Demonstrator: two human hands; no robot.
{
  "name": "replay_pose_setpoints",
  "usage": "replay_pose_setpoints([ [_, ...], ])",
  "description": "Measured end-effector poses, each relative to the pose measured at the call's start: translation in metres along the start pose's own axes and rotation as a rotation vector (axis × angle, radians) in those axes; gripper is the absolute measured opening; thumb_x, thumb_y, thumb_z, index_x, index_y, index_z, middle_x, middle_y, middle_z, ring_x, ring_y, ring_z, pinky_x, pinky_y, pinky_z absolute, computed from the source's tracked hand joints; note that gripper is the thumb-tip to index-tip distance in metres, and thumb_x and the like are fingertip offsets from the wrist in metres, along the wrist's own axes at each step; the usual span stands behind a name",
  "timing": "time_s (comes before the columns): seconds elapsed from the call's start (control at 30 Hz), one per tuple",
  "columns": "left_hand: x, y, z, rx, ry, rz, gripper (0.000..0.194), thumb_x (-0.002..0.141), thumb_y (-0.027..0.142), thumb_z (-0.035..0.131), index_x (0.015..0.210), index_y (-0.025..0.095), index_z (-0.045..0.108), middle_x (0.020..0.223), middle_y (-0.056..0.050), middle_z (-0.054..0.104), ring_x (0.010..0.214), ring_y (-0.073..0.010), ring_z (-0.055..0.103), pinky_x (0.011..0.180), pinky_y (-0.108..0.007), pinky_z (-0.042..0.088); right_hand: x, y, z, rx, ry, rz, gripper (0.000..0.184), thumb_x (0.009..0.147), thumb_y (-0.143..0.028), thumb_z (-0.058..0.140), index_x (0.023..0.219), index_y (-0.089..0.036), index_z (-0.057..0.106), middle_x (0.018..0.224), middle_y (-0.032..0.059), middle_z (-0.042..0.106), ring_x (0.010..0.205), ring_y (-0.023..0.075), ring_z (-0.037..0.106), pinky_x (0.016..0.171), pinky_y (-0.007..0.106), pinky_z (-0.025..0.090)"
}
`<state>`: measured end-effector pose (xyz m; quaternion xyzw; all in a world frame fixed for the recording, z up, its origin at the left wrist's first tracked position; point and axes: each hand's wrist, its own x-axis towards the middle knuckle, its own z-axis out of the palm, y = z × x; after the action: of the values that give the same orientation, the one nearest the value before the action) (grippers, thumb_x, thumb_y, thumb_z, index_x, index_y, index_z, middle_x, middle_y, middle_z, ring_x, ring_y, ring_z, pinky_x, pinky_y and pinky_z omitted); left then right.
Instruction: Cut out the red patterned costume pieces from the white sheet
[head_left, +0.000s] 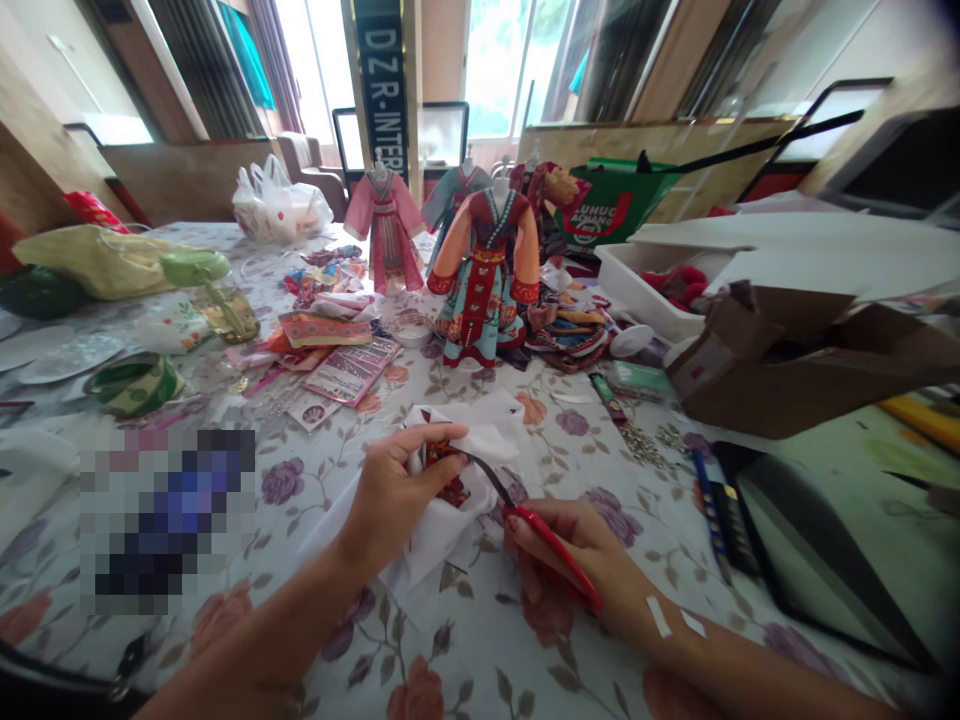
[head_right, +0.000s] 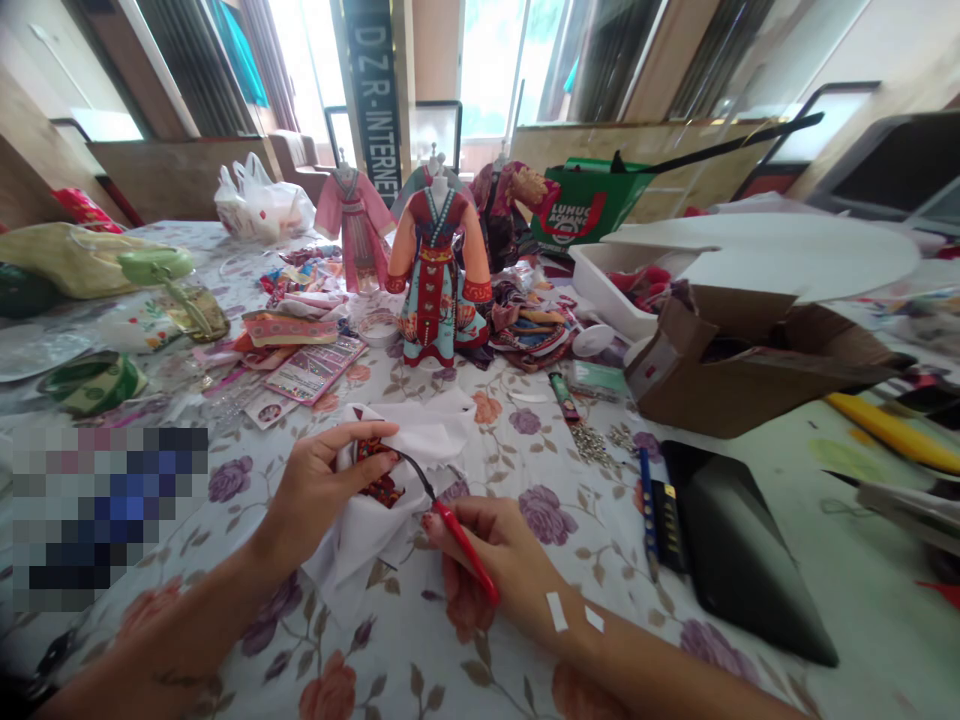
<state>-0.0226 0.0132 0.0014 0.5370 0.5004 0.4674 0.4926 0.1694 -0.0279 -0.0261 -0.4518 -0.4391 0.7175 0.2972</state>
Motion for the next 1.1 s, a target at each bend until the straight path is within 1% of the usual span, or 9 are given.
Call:
replay_pose_setpoints([
  [0.2,0.0007,-0.0028,0.0000,-0.131,-0.025,-0.083,0.029,0.069,0.027,0.074,0.098,0.018,0.073,0.075,0.001,0.067,0.062,-0.0094,0.059,0.059,-0.020,0.054,-0.0009,0.0007,0.0003,0.028,-0.010,-0.006,0.037,0.078,-0.050,0.066,0.070,-0.015,0.057,0.045,-0.0018,0.059,0.032,0.0114,0.055,0.033,0.018,0.037],
  [0.3,0.0011,-0.0031,-0.0008,-0.142,-0.019,-0.082,0.030,0.068,0.026,0.075,0.097,0.018,0.073,0.078,0.000,0.068,0.063,-0.0090,0.059,0.059,-0.019,0.054,-0.0008,0.0009,0.0006,0.036,-0.010,-0.005,0.037,0.078,-0.050,0.066,0.069,-0.015,0.056,0.045,-0.0016,0.059,0.032,0.0118,0.056,0.032,0.017,0.036],
  [0.43,0.0016,-0.0032,-0.0016,-0.134,-0.024,-0.084,0.030,0.069,0.026,0.075,0.098,0.019,0.073,0.080,0.000,0.068,0.064,-0.0085,0.060,0.060,-0.018,0.053,0.0000,0.0031,0.0002,0.049,-0.009,-0.020,0.038,0.078,-0.050,0.066,0.070,-0.015,0.056,0.045,-0.0021,0.059,0.031,0.0095,0.053,0.032,0.016,0.036],
  [0.63,0.0023,-0.0027,-0.0009,-0.143,-0.027,-0.079,0.029,0.068,0.025,0.075,0.097,0.019,0.074,0.082,0.001,0.068,0.065,-0.0084,0.060,0.060,-0.017,0.053,0.0003,0.0046,-0.0004,0.031,-0.005,-0.021,0.039,0.079,-0.052,0.064,0.071,-0.015,0.057,0.045,-0.0017,0.058,0.033,0.0122,0.057,0.031,0.015,0.034],
  [0.87,0.0016,-0.0030,-0.0006,-0.137,-0.030,-0.083,0.029,0.068,0.025,0.075,0.096,0.019,0.074,0.082,0.000,0.068,0.064,-0.0091,0.060,0.059,-0.019,0.053,0.0001,0.0017,0.0009,0.027,0.000,-0.014,0.039,0.077,-0.051,0.067,0.068,-0.015,0.056,0.044,-0.0024,0.058,0.032,0.0111,0.055,0.032,0.017,0.034],
  [1.1,0.0014,-0.0031,-0.0017,-0.119,-0.031,-0.067,0.028,0.069,0.025,0.075,0.097,0.021,0.074,0.086,0.000,0.069,0.068,-0.0094,0.061,0.061,-0.018,0.053,0.0005,0.0035,0.0014,0.056,-0.008,-0.023,0.038,0.078,-0.050,0.066,0.067,-0.015,0.054,0.045,-0.0025,0.059,0.031,0.0095,0.052,0.031,0.017,0.034],
])
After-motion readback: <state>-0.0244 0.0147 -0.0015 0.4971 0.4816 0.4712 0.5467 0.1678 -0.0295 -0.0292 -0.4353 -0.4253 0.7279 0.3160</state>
